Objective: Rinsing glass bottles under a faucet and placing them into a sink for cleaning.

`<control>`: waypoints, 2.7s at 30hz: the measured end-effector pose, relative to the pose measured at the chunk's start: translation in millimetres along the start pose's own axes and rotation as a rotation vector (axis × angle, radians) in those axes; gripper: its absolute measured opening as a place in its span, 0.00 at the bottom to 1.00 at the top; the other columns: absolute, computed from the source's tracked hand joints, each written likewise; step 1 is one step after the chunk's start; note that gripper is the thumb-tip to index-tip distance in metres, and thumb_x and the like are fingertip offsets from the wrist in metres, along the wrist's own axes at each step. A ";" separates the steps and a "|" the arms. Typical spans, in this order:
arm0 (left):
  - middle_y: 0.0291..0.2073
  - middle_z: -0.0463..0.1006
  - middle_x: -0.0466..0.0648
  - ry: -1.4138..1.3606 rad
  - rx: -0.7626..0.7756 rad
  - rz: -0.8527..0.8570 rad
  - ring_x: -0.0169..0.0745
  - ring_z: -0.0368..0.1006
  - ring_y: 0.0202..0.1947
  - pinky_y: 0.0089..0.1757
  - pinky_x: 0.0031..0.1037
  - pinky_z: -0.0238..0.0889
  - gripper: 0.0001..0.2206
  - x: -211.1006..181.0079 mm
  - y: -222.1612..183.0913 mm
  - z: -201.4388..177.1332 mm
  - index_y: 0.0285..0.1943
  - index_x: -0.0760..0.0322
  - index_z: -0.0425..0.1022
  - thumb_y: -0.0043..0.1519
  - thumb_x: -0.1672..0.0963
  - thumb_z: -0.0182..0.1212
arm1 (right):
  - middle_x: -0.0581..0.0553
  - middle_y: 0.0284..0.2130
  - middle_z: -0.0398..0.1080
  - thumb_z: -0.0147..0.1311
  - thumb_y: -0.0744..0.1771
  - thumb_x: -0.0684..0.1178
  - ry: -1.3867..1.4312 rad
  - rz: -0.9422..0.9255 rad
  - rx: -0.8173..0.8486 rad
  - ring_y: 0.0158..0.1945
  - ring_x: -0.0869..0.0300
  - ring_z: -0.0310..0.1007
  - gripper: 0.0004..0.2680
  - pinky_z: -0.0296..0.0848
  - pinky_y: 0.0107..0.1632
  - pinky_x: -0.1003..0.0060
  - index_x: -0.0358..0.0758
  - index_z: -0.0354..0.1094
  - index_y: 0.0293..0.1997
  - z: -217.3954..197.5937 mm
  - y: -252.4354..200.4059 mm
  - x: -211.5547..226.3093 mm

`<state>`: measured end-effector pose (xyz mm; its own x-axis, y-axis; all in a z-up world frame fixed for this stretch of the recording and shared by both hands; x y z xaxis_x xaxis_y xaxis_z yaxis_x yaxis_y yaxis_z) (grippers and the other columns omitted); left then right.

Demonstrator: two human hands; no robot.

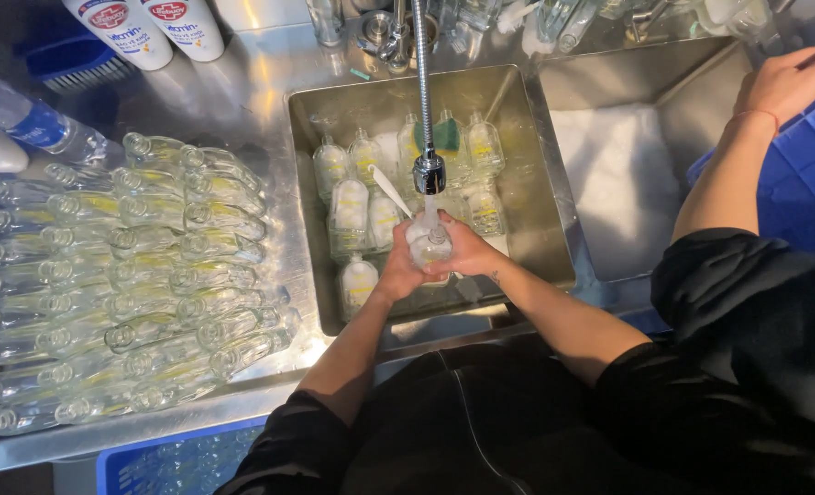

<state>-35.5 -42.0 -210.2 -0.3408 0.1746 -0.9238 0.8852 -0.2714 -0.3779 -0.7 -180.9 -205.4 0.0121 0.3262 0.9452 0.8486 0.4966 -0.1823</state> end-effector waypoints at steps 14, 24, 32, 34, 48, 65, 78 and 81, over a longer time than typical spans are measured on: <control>0.64 0.68 0.65 0.054 0.001 -0.091 0.65 0.61 0.68 0.66 0.47 0.55 0.55 6.6 8.3 3.2 0.72 0.52 0.47 0.37 0.55 0.86 | 0.34 0.50 0.69 0.81 0.50 0.45 0.104 -0.212 -0.113 0.56 0.50 0.69 0.32 0.66 0.62 0.55 0.30 0.67 0.57 -6.7 8.0 -38.4; 0.66 0.67 0.60 0.124 -0.037 -0.181 0.59 0.61 0.69 0.66 0.43 0.54 0.57 -2.9 8.9 3.2 0.74 0.45 0.47 0.36 0.53 0.87 | 0.38 0.49 0.73 0.77 0.51 0.58 -0.186 0.017 -0.031 0.55 0.43 0.74 0.38 0.73 0.60 0.49 0.44 0.56 0.65 -9.4 1.6 -26.6; 0.67 0.64 0.65 0.128 -0.039 -0.136 0.63 0.58 0.70 0.67 0.46 0.51 0.57 -3.1 10.8 8.2 0.74 0.54 0.46 0.36 0.55 0.86 | 0.29 0.57 0.69 0.72 0.53 0.65 -0.215 0.122 0.061 0.62 0.39 0.68 0.38 0.69 0.64 0.47 0.31 0.61 0.63 -16.5 -6.7 28.5; 0.67 0.64 0.63 0.134 -0.039 -0.140 0.62 0.58 0.70 0.67 0.47 0.51 0.57 -2.8 11.0 6.5 0.74 0.53 0.46 0.36 0.54 0.86 | 0.29 0.56 0.70 0.71 0.53 0.69 -0.232 0.164 0.083 0.62 0.41 0.69 0.38 0.70 0.64 0.48 0.30 0.64 0.61 -19.5 -5.7 38.6; 0.57 0.65 0.54 -0.016 -0.070 -0.031 0.44 0.66 0.56 0.56 0.33 0.62 0.50 -1.1 7.6 5.9 0.70 0.60 0.48 0.38 0.61 0.78 | 0.38 0.70 0.52 0.69 0.53 0.56 -0.110 0.091 0.057 0.71 0.48 0.55 0.44 0.58 0.69 0.60 0.37 0.42 0.75 -4.1 4.7 -15.6; 0.61 0.70 0.63 0.034 -0.102 -0.043 0.64 0.65 0.66 0.64 0.45 0.57 0.56 18.6 13.2 2.3 0.72 0.53 0.52 0.33 0.57 0.88 | 0.27 0.60 0.64 0.78 0.51 0.59 -0.104 -0.116 0.023 0.66 0.43 0.63 0.44 0.60 0.70 0.51 0.29 0.55 0.69 -5.7 5.4 -20.8; 0.59 0.73 0.62 0.060 -0.034 -0.070 0.64 0.64 0.66 0.64 0.44 0.58 0.54 -2.1 0.5 -0.5 0.70 0.46 0.49 0.36 0.54 0.86 | 0.24 0.61 0.63 0.79 0.50 0.62 -0.159 0.116 -0.005 0.67 0.40 0.63 0.47 0.62 0.68 0.49 0.29 0.52 0.71 -2.7 -2.1 9.8; 0.58 0.73 0.63 0.051 -0.035 -0.060 0.64 0.65 0.66 0.63 0.45 0.59 0.53 7.1 3.9 -1.2 0.70 0.47 0.49 0.36 0.54 0.86 | 0.25 0.63 0.61 0.81 0.50 0.57 -0.093 0.081 -0.020 0.69 0.40 0.59 0.47 0.60 0.68 0.48 0.30 0.51 0.72 -3.4 -1.2 14.2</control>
<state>-34.1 -40.7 -218.2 -0.3780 0.2375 -0.8948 0.8743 -0.2264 -0.4294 0.3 -179.6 -190.8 0.0330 0.4379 0.8984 0.8572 0.4498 -0.2507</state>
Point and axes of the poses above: each hand's wrist, its own y-axis towards the middle knuckle, its own z-axis out of the palm, x = y × z, the point moved 5 cm from there along y, towards the middle knuckle
